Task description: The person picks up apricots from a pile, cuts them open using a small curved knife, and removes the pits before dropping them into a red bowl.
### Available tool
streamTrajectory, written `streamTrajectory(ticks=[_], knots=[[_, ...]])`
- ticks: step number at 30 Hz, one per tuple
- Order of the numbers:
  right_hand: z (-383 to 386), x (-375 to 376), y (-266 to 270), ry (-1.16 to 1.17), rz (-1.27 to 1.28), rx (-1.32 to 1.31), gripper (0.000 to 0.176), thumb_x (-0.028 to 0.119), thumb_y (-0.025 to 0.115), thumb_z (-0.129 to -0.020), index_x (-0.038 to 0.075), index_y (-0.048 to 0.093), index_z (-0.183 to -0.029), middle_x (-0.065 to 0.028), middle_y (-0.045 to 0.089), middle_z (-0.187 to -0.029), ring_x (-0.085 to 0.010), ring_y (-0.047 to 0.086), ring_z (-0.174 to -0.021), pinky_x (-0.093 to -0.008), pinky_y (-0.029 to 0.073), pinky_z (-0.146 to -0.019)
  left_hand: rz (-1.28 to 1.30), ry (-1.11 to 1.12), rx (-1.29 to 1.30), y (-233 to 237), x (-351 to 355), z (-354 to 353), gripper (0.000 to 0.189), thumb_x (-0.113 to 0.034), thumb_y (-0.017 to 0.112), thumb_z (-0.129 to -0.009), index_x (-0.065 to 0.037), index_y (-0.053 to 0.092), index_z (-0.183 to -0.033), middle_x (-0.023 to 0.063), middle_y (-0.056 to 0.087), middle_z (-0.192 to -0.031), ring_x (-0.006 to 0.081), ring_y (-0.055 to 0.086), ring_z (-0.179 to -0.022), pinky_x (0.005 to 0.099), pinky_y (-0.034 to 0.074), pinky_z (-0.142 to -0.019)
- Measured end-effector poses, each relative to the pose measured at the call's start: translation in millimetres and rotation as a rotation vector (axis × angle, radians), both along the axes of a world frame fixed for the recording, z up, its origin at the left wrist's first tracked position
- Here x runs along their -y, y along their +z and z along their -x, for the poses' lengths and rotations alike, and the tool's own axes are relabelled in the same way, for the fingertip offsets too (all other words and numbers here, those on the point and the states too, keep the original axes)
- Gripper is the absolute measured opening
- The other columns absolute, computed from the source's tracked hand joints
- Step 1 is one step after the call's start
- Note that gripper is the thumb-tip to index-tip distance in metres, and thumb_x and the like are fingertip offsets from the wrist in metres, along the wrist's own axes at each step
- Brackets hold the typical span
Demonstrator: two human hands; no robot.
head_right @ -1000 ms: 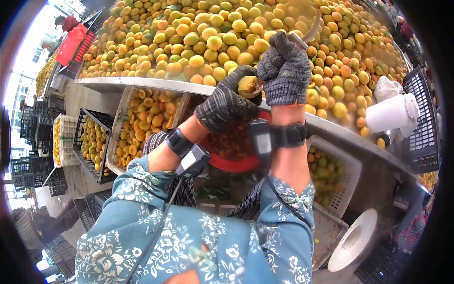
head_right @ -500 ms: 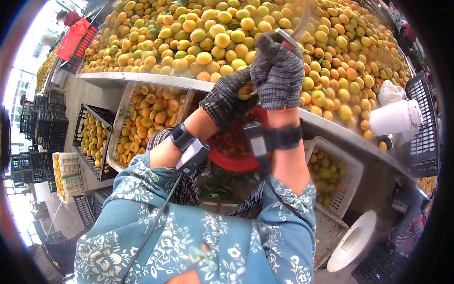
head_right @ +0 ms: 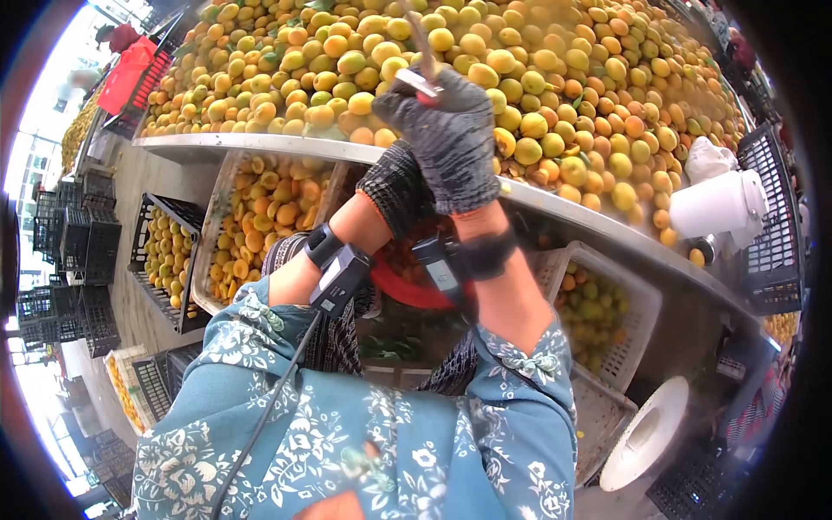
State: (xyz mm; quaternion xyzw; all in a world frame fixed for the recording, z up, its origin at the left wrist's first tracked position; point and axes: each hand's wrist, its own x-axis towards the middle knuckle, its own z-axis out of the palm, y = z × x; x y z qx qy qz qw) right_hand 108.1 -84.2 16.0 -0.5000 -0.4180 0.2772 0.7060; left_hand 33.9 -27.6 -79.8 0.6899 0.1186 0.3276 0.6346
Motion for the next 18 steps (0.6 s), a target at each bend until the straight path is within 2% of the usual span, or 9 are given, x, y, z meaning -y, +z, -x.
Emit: streamTrajectory(ticks=[2,4,7,9,10,12,13,15,18], knots=[[3,-7,-10,0.001,-0.051,0.046,0.015,0.009,0.073,-0.077,0.001,0.065,-0.087,-0.0035,0.066,-0.072,-0.0094,0.059,-0.067,-0.0263,0.048,-0.063,0.18,0.004,-0.002,3,0,0,0.027,-0.005,0.064,-0.07,-0.004,0.061,-0.097,0.015,0.066,-0.085,0.0349,0.062,-0.082,0.0386,0.051,-0.072],[9,-5,-9,-0.048,-0.024,0.285,0.021,0.01,0.073,-0.075,0.0,0.066,-0.092,-0.0054,0.067,-0.075,-0.0109,0.061,-0.069,-0.026,0.049,-0.065,0.363,0.009,-0.005,8,0,1,0.028,-0.004,0.064,-0.07,-0.004,0.061,-0.097,0.0148,0.066,-0.085,0.0342,0.062,-0.083,0.0384,0.051,-0.073],[7,-10,-13,-0.104,-0.052,0.4,0.014,0.007,0.072,-0.077,0.0,0.065,-0.087,-0.0057,0.066,-0.074,-0.0112,0.06,-0.068,-0.0261,0.048,-0.063,0.63,0.015,-0.017,16,0,2,0.028,-0.004,0.064,-0.069,-0.003,0.061,-0.098,0.0145,0.066,-0.087,0.0332,0.063,-0.083,0.038,0.051,-0.074],[3,-13,-11,-0.084,-0.112,-0.068,0.009,0.007,0.071,-0.079,0.002,0.063,-0.081,-0.0048,0.064,-0.071,-0.0125,0.059,-0.066,-0.0265,0.048,-0.062,0.81,0.023,-0.023,20,0,2,0.029,-0.003,0.064,-0.069,-0.003,0.061,-0.098,0.0143,0.066,-0.088,0.0326,0.063,-0.084,0.0377,0.051,-0.074],[-5,-10,-8,-0.134,-0.031,-0.06,0.009,0.006,0.07,-0.081,0.003,0.062,-0.078,-0.0017,0.061,-0.068,-0.0111,0.056,-0.065,-0.0252,0.046,-0.061,0.9,0.028,-0.025,22,1,2,0.029,-0.003,0.064,-0.069,-0.003,0.061,-0.098,0.0142,0.066,-0.088,0.0323,0.063,-0.084,0.0375,0.051,-0.075],[-15,-17,-18,-0.433,-0.266,0.396,0.008,0.007,0.069,-0.083,0.002,0.062,-0.082,0.0003,0.06,-0.07,-0.0093,0.054,-0.065,-0.0231,0.045,-0.061,1.079,0.037,-0.033,23,2,2,0.029,-0.003,0.064,-0.069,-0.002,0.061,-0.098,0.014,0.067,-0.089,0.0316,0.063,-0.085,0.0373,0.051,-0.075],[-20,-16,-22,-0.435,-0.263,0.397,0.008,0.007,0.069,-0.083,0.002,0.062,-0.082,0.0003,0.06,-0.07,-0.0093,0.054,-0.065,-0.0231,0.045,-0.061,1.081,0.034,-0.034,22,3,2,0.029,-0.003,0.064,-0.069,-0.002,0.061,-0.098,0.014,0.067,-0.089,0.0316,0.063,-0.085,0.0373,0.051,-0.075],[-26,-14,-26,-0.13,-0.16,-0.325,0.009,0.015,0.065,-0.088,0.008,0.061,-0.084,0.0026,0.054,-0.061,-0.0071,0.049,-0.048,-0.0195,0.037,-0.044,0.609,0.047,-0.019,16,4,2,0.031,-0.001,0.063,-0.07,-0.002,0.06,-0.1,0.0117,0.066,-0.092,0.0282,0.063,-0.087,0.0345,0.05,-0.076],[-27,-15,-30,-0.17,-0.169,-0.331,0.014,0.019,0.069,-0.085,0.009,0.059,-0.083,0.0036,0.048,-0.056,-0.0068,0.042,-0.043,-0.021,0.033,-0.04,-0.1,0.063,0.006,14,6,4,0.033,0.002,0.061,-0.071,-0.003,0.06,-0.103,0.0083,0.066,-0.097,0.023,0.063,-0.09,0.0304,0.05,-0.078]])
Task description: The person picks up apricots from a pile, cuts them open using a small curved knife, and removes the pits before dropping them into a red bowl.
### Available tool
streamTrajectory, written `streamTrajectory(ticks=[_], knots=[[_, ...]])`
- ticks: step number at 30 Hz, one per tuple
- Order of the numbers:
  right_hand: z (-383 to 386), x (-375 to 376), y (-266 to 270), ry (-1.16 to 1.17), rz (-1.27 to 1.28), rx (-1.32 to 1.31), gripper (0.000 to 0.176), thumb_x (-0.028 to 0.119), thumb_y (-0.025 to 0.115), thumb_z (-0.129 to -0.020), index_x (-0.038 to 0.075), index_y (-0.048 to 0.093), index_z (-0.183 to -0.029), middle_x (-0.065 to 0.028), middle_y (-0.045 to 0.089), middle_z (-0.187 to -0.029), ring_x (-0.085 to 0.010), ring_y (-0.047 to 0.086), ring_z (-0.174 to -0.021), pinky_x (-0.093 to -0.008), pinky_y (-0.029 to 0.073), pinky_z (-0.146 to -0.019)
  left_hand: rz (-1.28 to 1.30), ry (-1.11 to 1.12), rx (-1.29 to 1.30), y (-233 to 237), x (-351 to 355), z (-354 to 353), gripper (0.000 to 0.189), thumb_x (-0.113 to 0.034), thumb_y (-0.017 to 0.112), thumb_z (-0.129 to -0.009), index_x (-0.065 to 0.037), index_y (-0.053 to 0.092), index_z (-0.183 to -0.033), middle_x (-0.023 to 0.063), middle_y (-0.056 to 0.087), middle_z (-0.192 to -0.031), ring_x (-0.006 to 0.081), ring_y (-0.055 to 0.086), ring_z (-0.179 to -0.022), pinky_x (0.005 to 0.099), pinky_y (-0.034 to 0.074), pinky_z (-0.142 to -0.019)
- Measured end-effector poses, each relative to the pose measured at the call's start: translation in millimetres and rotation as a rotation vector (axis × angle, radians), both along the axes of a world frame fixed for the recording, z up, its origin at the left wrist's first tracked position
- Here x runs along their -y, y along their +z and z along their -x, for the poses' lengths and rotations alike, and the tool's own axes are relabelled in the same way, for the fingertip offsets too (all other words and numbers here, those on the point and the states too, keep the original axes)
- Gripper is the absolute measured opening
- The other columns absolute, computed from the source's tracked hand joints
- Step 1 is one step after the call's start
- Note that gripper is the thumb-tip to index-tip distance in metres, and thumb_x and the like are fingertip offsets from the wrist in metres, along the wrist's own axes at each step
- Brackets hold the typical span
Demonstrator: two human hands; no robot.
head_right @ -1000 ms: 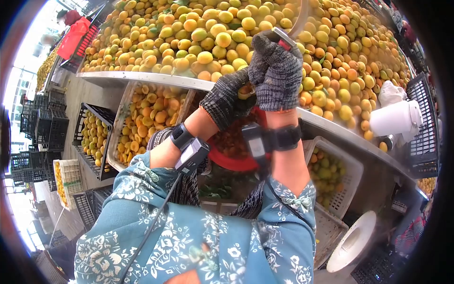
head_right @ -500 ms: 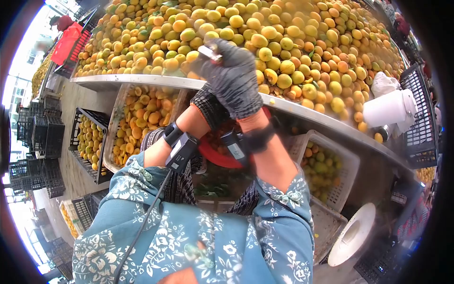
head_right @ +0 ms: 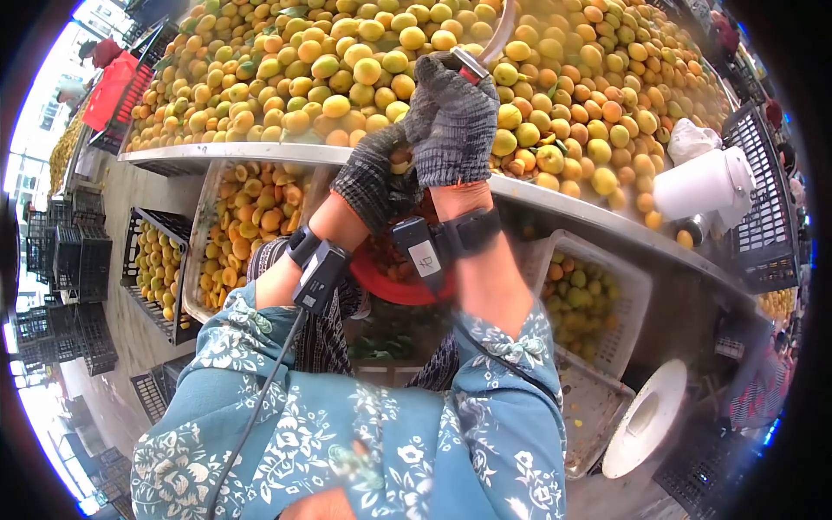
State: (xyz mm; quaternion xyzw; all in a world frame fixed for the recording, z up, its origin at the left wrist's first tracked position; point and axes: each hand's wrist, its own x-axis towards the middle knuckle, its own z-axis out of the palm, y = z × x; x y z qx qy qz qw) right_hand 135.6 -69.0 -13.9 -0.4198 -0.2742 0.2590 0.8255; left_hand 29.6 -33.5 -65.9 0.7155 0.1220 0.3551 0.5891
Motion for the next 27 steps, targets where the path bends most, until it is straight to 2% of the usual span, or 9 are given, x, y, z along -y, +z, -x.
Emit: streamTrajectory(ticks=[3,5,7,9,12,15,20,22,27], knots=[[-4,5,4,0.149,-0.063,-0.197,0.014,0.019,0.069,-0.085,0.008,0.061,-0.084,0.0028,0.051,-0.058,-0.0071,0.044,-0.044,-0.0204,0.034,-0.042,0.056,0.017,-0.041,8,10,-8,0.008,-0.013,0.058,-0.086,-0.011,0.056,-0.093,-0.0005,0.059,-0.079,0.0095,0.055,-0.07,0.0213,0.047,-0.06],[-2,8,10,0.189,-0.072,-0.201,0.012,0.017,0.069,-0.086,0.008,0.062,-0.086,0.0022,0.054,-0.06,-0.0071,0.046,-0.046,-0.02,0.035,-0.043,-0.03,0.03,-0.058,2,7,-8,0.015,-0.008,0.059,-0.082,-0.01,0.058,-0.097,0.0031,0.063,-0.086,0.015,0.059,-0.077,0.0244,0.049,-0.067],[10,7,21,-0.037,-0.072,0.283,0.007,0.007,0.072,-0.08,0.004,0.066,-0.082,0.0023,0.061,-0.071,-0.0056,0.056,-0.066,-0.0214,0.046,-0.06,-0.113,0.046,-0.073,-12,-5,-6,0.023,-0.003,0.059,-0.078,-0.008,0.06,-0.1,0.0067,0.066,-0.092,0.0206,0.063,-0.084,0.0274,0.05,-0.074],[22,15,34,0.057,-0.033,0.226,0.006,0.006,0.072,-0.08,0.004,0.067,-0.082,0.0026,0.063,-0.072,-0.0059,0.057,-0.066,-0.022,0.047,-0.061,1.415,-0.281,0.167,-25,-16,-5,0.008,-0.016,0.057,-0.086,-0.013,0.06,-0.093,0.0044,0.066,-0.086,0.0188,0.063,-0.071,0.0266,0.052,-0.061],[36,17,38,0.177,-0.027,0.189,0.01,0.007,0.073,-0.076,0.004,0.067,-0.083,0.0009,0.064,-0.07,-0.0061,0.057,-0.067,-0.024,0.048,-0.063,1.399,-0.263,0.162,-29,-16,-7,0.008,-0.018,0.057,-0.087,-0.013,0.06,-0.093,0.0042,0.066,-0.085,0.0187,0.063,-0.069,0.0266,0.051,-0.059],[40,15,41,-0.008,0.194,0.709,0.021,0.018,0.076,-0.071,0.003,0.065,-0.082,-0.0116,0.065,-0.07,-0.0179,0.064,-0.063,-0.0289,0.049,-0.059,1.372,-0.234,0.157,-28,-13,-12,0.009,-0.02,0.056,-0.088,-0.014,0.059,-0.093,0.0039,0.066,-0.084,0.0187,0.062,-0.067,0.0267,0.051,-0.057],[43,11,31,-0.049,0.215,0.818,0.017,0.009,0.077,-0.073,0.005,0.066,-0.085,-0.0046,0.065,-0.07,-0.0137,0.061,-0.065,-0.0296,0.049,-0.062,1.328,-0.189,0.156,-26,-9,-23,0.011,-0.025,0.056,-0.089,-0.015,0.059,-0.092,0.0033,0.066,-0.082,0.0186,0.062,-0.063,0.0267,0.05,-0.052],[44,7,21,-0.178,0.201,1.103,0.015,0.008,0.075,-0.074,0.005,0.065,-0.085,-0.0032,0.065,-0.071,-0.0123,0.06,-0.065,-0.0291,0.049,-0.063,1.315,-0.177,0.156,-26,-7,-27,0.012,-0.027,0.056,-0.09,-0.015,0.059,-0.091,0.0031,0.065,-0.082,0.0186,0.062,-0.061,0.0268,0.05,-0.051],[15,8,20,0.082,0.005,0.127,0.008,0.013,0.067,-0.083,0.006,0.062,-0.083,0.0018,0.054,-0.06,-0.0102,0.05,-0.05,-0.0253,0.039,-0.046,1.344,-0.243,0.172,-7,-7,-20,0.018,-0.032,0.056,-0.091,-0.014,0.058,-0.091,0.0031,0.065,-0.08,0.0186,0.061,-0.057,0.0281,0.048,-0.044]])
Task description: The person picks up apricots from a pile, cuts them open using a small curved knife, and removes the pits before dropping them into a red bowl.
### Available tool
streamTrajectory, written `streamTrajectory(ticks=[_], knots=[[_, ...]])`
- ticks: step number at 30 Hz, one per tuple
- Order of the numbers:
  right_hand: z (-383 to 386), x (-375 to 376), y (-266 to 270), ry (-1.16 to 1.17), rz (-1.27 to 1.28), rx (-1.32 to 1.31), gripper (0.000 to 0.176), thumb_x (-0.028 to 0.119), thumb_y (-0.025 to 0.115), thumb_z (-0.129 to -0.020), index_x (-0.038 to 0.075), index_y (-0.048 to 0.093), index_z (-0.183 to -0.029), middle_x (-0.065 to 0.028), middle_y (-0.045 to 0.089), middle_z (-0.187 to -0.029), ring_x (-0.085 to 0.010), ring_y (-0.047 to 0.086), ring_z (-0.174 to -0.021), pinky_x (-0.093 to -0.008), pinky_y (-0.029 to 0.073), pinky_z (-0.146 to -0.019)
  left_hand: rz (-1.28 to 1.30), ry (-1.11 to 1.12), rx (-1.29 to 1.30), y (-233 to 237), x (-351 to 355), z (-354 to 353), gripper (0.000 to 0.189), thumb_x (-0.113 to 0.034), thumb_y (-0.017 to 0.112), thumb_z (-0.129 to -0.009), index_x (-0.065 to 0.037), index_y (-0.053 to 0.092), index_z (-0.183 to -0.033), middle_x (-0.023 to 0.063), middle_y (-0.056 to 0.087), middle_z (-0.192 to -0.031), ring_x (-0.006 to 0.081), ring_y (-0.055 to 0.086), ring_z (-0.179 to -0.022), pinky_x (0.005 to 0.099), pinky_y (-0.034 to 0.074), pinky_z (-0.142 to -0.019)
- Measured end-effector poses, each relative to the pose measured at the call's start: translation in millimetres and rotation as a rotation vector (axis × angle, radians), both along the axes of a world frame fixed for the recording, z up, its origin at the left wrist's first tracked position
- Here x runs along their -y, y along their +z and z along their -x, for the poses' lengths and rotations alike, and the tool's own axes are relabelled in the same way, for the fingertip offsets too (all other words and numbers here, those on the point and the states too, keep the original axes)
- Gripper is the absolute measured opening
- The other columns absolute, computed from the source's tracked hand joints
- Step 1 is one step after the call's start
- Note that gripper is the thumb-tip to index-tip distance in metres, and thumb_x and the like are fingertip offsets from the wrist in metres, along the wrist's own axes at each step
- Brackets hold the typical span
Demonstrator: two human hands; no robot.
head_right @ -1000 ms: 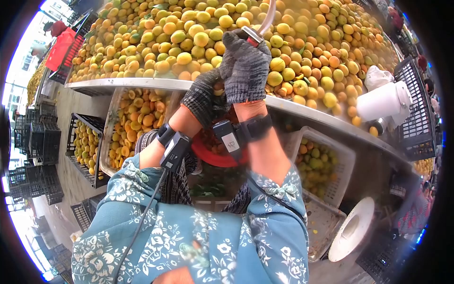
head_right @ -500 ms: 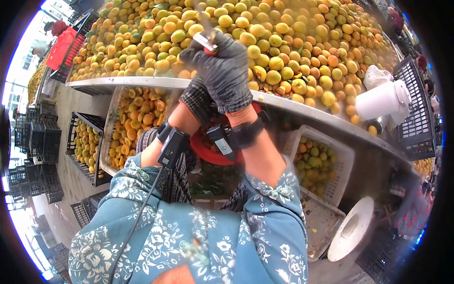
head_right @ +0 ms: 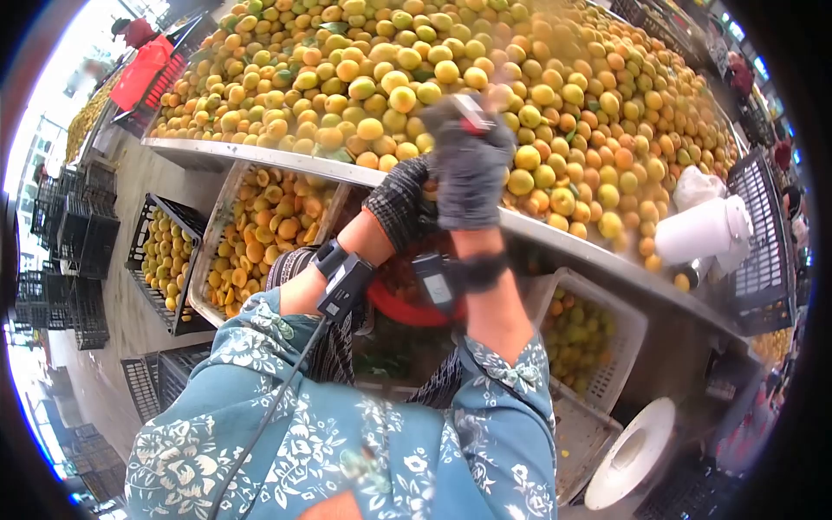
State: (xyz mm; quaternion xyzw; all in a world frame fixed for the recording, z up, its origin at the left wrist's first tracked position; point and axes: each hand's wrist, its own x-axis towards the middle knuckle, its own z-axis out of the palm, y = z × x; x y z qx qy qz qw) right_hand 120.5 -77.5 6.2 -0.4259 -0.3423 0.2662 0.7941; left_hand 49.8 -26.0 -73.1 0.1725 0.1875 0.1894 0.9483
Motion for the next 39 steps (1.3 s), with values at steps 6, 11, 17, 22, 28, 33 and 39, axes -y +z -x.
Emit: streamTrajectory(ticks=[6,11,17,22,28,33,39], knots=[[-56,8,-10,0.232,-0.262,-0.494,0.02,0.026,0.067,-0.087,0.01,0.058,-0.079,0.0061,0.033,-0.052,-0.0085,0.029,-0.041,-0.0255,0.026,-0.04,-0.069,-0.069,0.008,12,-1,13,0.027,-0.036,0.056,-0.093,-0.01,0.06,-0.101,0.0071,0.066,-0.082,0.0203,0.064,-0.064,0.0283,0.05,-0.045],[-69,18,-7,0.136,-0.22,-0.465,0.019,0.025,0.066,-0.088,0.01,0.058,-0.079,0.0061,0.033,-0.053,-0.008,0.03,-0.043,-0.0249,0.027,-0.041,-0.516,0.094,-0.032,17,3,8,0.031,-0.032,0.052,-0.095,-0.007,0.059,-0.112,0.0109,0.066,-0.087,0.0204,0.066,-0.071,0.0296,0.051,-0.049],[-102,40,-5,-0.155,-0.166,-0.5,0.023,0.02,0.07,-0.085,0.013,0.051,-0.074,0.0072,0.032,-0.052,-0.0063,0.028,-0.041,-0.023,0.024,-0.039,-0.439,-0.086,-0.43,50,-4,3,0.027,-0.023,0.054,-0.093,-0.009,0.061,-0.115,0.0081,0.065,-0.092,0.0182,0.064,-0.085,0.0295,0.054,-0.071],[-122,57,-9,-0.232,-0.123,-0.423,0.019,0.021,0.067,-0.087,0.012,0.054,-0.076,0.0074,0.031,-0.053,-0.0065,0.027,-0.043,-0.024,0.024,-0.042,-0.921,-0.061,-0.32,6,0,-50,0.024,-0.026,0.062,-0.088,-0.006,0.063,-0.102,0.0053,0.062,-0.079,0.0174,0.058,-0.056,0.0311,0.048,-0.047],[-126,60,-10,-0.279,-0.023,-0.421,0.016,0.02,0.063,-0.089,0.008,0.058,-0.081,0.007,0.03,-0.053,-0.0068,0.027,-0.043,-0.0232,0.024,-0.042,-1.509,0.138,-0.54,13,4,-61,0.028,-0.016,0.065,-0.077,-0.01,0.063,-0.104,0.0163,0.067,-0.094,0.0351,0.063,-0.093,0.0424,0.049,-0.083],[-128,63,-10,-0.327,-0.072,-0.454,0.018,0.022,0.064,-0.09,0.008,0.058,-0.081,0.0069,0.03,-0.052,-0.0069,0.024,-0.043,-0.0241,0.021,-0.041,-1.144,0.648,-0.479,14,-86,-31,0.012,-0.014,0.066,-0.077,-0.009,0.069,-0.088,0.0114,0.069,-0.082,0.0243,0.066,-0.076,0.0329,0.051,-0.072],[-122,62,-16,-0.259,0.031,-0.485,0.018,0.021,0.065,-0.089,0.01,0.056,-0.078,0.0073,0.033,-0.053,-0.0063,0.028,-0.042,-0.0232,0.022,-0.04,-1.197,0.732,-0.92,2,-166,51,0.02,-0.019,0.068,-0.077,-0.007,0.07,-0.092,0.0122,0.07,-0.086,0.0249,0.067,-0.081,0.0331,0.051,-0.076]])
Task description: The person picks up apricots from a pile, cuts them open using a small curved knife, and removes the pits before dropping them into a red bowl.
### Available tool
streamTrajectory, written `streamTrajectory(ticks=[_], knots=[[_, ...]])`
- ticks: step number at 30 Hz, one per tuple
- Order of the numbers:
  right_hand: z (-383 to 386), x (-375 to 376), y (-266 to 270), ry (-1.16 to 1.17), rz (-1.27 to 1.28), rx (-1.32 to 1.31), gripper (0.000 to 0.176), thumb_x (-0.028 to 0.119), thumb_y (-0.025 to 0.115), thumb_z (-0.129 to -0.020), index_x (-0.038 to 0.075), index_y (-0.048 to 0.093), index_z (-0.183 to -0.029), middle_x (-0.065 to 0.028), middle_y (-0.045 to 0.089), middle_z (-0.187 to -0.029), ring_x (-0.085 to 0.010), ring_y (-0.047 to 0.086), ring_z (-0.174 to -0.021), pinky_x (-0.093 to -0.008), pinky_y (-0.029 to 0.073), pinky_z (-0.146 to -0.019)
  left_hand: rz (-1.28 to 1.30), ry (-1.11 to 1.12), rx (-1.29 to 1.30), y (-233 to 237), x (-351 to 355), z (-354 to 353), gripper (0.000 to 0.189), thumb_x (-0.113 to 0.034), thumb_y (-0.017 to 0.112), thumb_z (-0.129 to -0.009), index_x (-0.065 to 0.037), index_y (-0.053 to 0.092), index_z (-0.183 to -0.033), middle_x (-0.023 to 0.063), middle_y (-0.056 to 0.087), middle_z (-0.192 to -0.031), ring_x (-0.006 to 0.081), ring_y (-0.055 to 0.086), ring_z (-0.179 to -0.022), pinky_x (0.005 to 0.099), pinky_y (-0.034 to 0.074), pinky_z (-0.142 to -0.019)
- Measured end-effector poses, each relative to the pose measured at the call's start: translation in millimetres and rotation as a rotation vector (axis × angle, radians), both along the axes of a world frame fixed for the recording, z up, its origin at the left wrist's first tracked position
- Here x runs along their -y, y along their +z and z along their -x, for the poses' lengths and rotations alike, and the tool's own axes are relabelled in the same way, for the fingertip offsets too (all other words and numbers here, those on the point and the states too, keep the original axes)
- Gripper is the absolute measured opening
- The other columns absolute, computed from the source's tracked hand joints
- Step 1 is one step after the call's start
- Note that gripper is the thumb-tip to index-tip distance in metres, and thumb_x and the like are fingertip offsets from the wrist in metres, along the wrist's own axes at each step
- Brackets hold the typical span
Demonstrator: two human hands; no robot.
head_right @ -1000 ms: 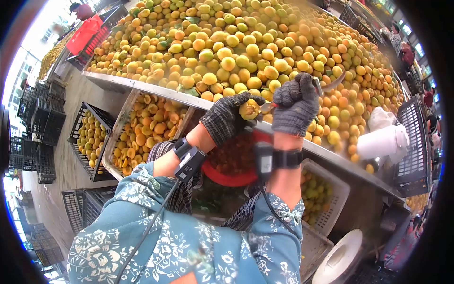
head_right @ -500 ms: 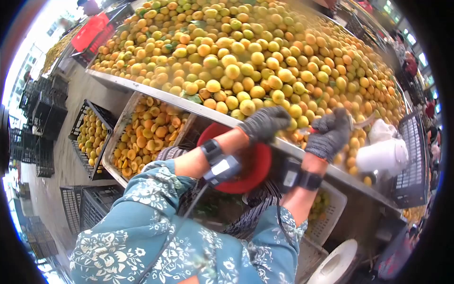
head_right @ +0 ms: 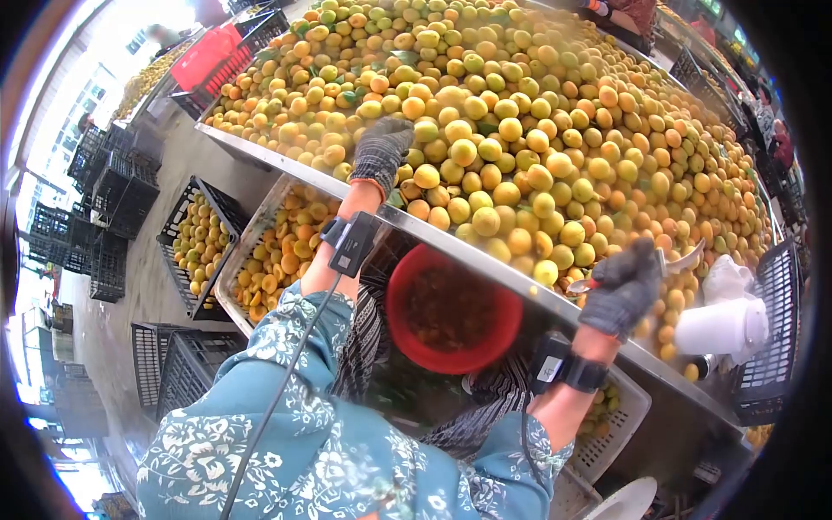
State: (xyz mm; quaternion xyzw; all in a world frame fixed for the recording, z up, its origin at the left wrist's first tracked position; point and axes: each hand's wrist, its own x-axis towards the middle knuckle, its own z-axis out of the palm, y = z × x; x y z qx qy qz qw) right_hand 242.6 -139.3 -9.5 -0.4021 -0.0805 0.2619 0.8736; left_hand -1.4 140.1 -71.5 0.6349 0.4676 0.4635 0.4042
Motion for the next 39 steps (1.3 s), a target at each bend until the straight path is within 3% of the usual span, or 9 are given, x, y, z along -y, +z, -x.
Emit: streamTrajectory(ticks=[8,9,12,17,22,28,34,38,39], knots=[[16,-19,-3,0.071,0.063,0.025,0.019,0.026,0.07,-0.085,0.01,0.06,-0.082,0.0041,0.043,-0.052,-0.0075,0.036,-0.037,-0.0219,0.028,-0.035,0.086,-0.284,-0.6,23,20,15,0.042,-0.039,0.078,-0.064,-0.015,0.072,-0.097,0.0115,0.07,-0.094,0.0282,0.066,-0.092,0.0368,0.051,-0.085],[16,-21,-2,0.09,0.067,0.037,0.019,0.026,0.07,-0.085,0.01,0.059,-0.08,0.0041,0.043,-0.052,-0.0068,0.036,-0.037,-0.0213,0.027,-0.034,0.026,-0.286,-0.774,22,21,15,0.048,-0.045,0.079,-0.061,-0.017,0.072,-0.1,0.0094,0.066,-0.108,0.0289,0.059,-0.106,0.0389,0.046,-0.094],[15,-25,-2,0.075,0.095,-0.013,0.021,0.025,0.071,-0.083,0.011,0.056,-0.077,0.0044,0.042,-0.051,-0.0068,0.036,-0.036,-0.0218,0.028,-0.034,-0.306,-0.288,-0.892,17,34,13,0.05,-0.043,0.081,-0.062,-0.017,0.072,-0.103,0.0084,0.061,-0.11,0.0296,0.054,-0.108,0.0405,0.043,-0.095],[18,-28,-2,0.138,0.135,0.008,0.027,0.025,0.076,-0.077,0.01,0.053,-0.073,0.0041,0.039,-0.049,-0.008,0.035,-0.035,-0.0232,0.027,-0.033,-0.25,-0.219,-0.906,15,42,13,0.053,-0.045,0.082,-0.059,-0.017,0.071,-0.103,0.0091,0.059,-0.11,0.0322,0.051,-0.11,0.0418,0.041,-0.097],[34,-30,1,0.114,0.156,0.034,0.022,0.022,0.075,-0.078,0.008,0.057,-0.077,0.0039,0.041,-0.05,-0.0074,0.035,-0.034,-0.0215,0.025,-0.031,0.242,-0.537,0.32,35,63,12,0.043,-0.003,0.076,-0.071,-0.002,0.065,-0.113,0.0025,0.066,-0.103,0.0123,0.061,-0.098,0.0259,0.053,-0.082],[74,-49,5,0.35,0.395,0.28,0.02,0.02,0.071,-0.083,0.008,0.062,-0.097,0.0035,0.05,-0.055,-0.0057,0.037,-0.033,-0.0202,0.025,-0.03,0.563,-0.76,0.78,46,83,7,0.053,-0.012,0.076,-0.077,-0.001,0.055,-0.125,0.0082,0.065,-0.104,0.0177,0.065,-0.088,0.0299,0.055,-0.077],[80,-51,7,0.445,0.608,0.355,0.013,0.02,0.064,-0.087,0.009,0.062,-0.095,0.0017,0.052,-0.06,-0.006,0.042,-0.039,-0.0207,0.029,-0.033,0.488,-0.471,0.627,39,59,18,0.042,-0.013,0.077,-0.076,-0.003,0.062,-0.115,0.0056,0.066,-0.096,0.0141,0.064,-0.079,0.0251,0.055,-0.066],[76,-54,0,0.452,0.671,0.418,0.018,0.026,0.064,-0.087,0.011,0.061,-0.097,0.0031,0.051,-0.062,-0.0046,0.042,-0.04,-0.0205,0.03,-0.034,-0.227,0.004,-0.098,5,19,25,0.05,-0.009,0.075,-0.076,-0.004,0.058,-0.122,0.0108,0.065,-0.105,0.0208,0.064,-0.084,0.0295,0.052,-0.081],[76,-55,-3,0.434,0.665,0.432,0.017,0.025,0.064,-0.087,0.011,0.061,-0.096,0.003,0.051,-0.061,-0.0049,0.042,-0.04,-0.0207,0.03,-0.034,-0.356,0.127,-0.257,32,36,26,0.041,-0.011,0.077,-0.071,-0.009,0.067,-0.11,0.0085,0.068,-0.098,0.0183,0.064,-0.086,0.0297,0.052,-0.081]])
